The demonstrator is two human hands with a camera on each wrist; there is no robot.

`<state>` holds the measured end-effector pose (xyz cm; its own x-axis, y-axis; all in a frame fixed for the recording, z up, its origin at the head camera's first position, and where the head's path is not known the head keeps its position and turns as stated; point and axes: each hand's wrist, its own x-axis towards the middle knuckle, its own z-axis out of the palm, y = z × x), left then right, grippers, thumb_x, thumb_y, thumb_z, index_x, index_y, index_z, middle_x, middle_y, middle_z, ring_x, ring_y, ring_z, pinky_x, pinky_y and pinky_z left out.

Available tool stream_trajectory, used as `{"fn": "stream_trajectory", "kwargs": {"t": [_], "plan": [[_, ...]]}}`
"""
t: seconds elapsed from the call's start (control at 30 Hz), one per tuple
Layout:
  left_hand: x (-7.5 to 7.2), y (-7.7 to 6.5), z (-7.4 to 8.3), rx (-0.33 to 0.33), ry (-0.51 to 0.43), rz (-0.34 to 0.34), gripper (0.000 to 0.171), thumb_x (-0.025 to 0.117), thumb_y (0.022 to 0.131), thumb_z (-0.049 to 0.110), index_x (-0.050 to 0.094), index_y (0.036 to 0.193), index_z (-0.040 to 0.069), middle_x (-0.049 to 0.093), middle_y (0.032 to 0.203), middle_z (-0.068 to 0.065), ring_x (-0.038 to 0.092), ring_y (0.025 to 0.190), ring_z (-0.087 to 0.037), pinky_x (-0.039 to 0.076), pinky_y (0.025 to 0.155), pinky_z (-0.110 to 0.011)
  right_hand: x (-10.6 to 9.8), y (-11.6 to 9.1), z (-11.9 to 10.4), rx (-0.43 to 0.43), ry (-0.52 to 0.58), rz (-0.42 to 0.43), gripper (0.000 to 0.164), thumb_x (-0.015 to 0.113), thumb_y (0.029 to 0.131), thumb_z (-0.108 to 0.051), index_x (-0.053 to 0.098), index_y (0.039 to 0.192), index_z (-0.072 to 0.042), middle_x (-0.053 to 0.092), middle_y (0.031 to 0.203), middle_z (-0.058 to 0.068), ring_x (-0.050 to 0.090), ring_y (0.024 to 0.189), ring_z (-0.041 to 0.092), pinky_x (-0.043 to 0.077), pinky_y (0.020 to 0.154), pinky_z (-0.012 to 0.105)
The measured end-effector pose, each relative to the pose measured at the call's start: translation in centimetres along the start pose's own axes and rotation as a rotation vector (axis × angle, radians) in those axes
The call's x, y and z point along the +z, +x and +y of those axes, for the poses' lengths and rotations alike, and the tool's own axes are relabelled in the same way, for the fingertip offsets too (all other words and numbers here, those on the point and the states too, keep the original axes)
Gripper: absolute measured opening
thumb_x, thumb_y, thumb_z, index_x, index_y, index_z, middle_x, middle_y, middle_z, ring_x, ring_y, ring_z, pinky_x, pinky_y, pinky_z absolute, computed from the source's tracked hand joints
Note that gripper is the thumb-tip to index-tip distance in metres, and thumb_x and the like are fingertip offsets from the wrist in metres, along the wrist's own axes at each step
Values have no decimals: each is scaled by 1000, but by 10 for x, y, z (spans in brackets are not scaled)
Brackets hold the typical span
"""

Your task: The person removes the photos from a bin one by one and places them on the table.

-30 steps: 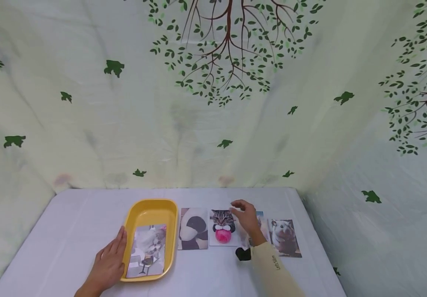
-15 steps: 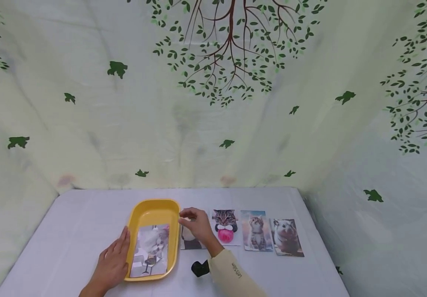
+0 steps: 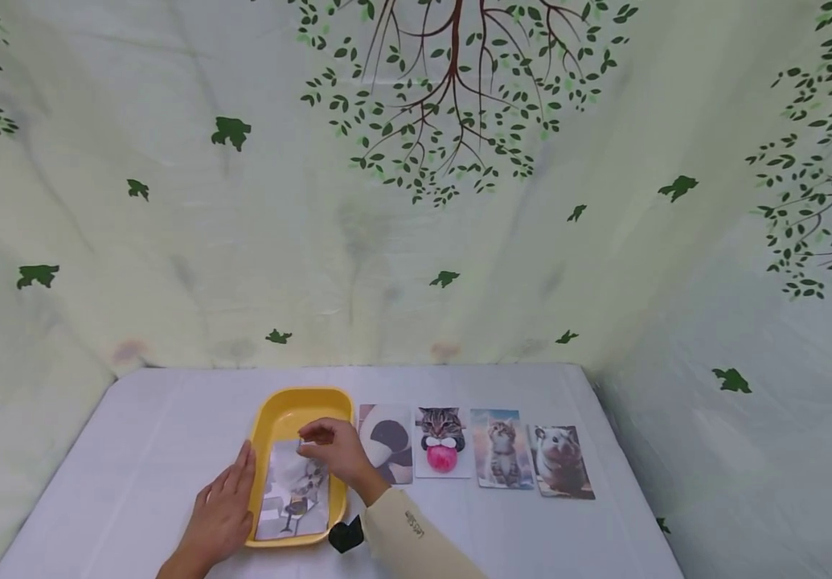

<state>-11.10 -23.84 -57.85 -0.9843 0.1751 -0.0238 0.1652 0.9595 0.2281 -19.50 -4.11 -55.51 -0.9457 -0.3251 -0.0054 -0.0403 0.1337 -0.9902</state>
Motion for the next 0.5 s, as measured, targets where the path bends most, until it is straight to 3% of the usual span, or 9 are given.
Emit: {"fn": "stream_trajectory", "kwargs": {"t": [0.13, 0.27, 0.5], "plan": [[0, 2, 0, -2, -3, -15, 78, 55, 82, 6, 17, 148, -10, 4, 160, -17, 36, 128, -46, 29, 96, -70, 12, 1, -1, 54, -29, -20, 18, 73, 83, -6, 71, 101, -2, 70, 101, 8, 64, 90, 14, 52, 80, 19], [1, 3, 0, -14, -3, -34, 78, 55, 82, 7, 17, 148, -10, 3, 161, -17, 34, 129, -47, 28, 97, -71, 20, 2, -1, 118, -71, -21, 20, 74, 82, -7, 71, 101, -4, 69, 96, 0, 61, 85, 7, 51, 80, 19], [0, 3, 1, -27, -3, -43, 77, 54, 83, 7, 17, 148, -10, 6, 160, -18, 34, 130, -46, 27, 98, -70, 28, 8, 3, 183, -118, 75, 17, 74, 80, -3, 72, 97, -5, 67, 89, 0, 55, 77, 5, 51, 76, 21]]}}
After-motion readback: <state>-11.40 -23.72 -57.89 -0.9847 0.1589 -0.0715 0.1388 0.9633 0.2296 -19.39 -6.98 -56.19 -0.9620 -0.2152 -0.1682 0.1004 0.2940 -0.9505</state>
